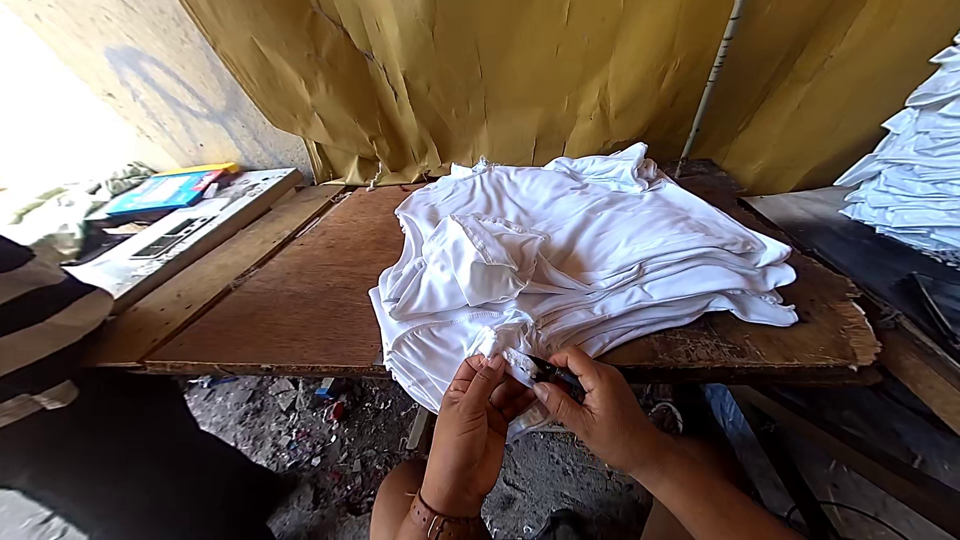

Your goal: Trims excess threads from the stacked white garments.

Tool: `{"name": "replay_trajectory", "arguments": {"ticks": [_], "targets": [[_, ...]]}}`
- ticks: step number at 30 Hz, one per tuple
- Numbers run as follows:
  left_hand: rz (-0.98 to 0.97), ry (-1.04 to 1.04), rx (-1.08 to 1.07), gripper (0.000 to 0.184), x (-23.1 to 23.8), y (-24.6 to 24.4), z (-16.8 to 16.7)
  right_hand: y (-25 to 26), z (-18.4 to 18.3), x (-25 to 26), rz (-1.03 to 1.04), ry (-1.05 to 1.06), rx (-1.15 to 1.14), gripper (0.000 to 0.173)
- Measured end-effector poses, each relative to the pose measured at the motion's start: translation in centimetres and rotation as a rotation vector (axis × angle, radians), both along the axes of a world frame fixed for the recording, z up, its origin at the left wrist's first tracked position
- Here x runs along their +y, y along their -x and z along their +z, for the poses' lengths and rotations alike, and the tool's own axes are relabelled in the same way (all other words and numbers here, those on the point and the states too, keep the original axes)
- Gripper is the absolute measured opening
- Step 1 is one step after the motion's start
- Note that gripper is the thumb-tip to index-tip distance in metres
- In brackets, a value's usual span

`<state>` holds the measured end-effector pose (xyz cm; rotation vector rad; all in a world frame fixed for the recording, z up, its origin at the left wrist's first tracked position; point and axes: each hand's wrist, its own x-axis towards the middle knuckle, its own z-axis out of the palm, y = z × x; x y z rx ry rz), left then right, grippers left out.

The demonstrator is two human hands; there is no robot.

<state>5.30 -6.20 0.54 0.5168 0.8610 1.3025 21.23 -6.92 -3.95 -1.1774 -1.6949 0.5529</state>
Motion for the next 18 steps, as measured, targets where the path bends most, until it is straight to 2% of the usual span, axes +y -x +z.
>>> {"name": "replay_trajectory", "arguments": {"ticks": [10, 18], "targets": [[-0.015, -0.095, 0.045, 0.018, -0.2, 0.0, -0.2, 0.2, -0.2, 0.5, -0.08, -0.306, -0.195, 0.031], [-0.025, 0.012, 0.013, 0.028, 0.0, -0.1, 0.0, -0.8, -0.6, 0.3, -0.055, -0.206, -0.146, 0.033]]}}
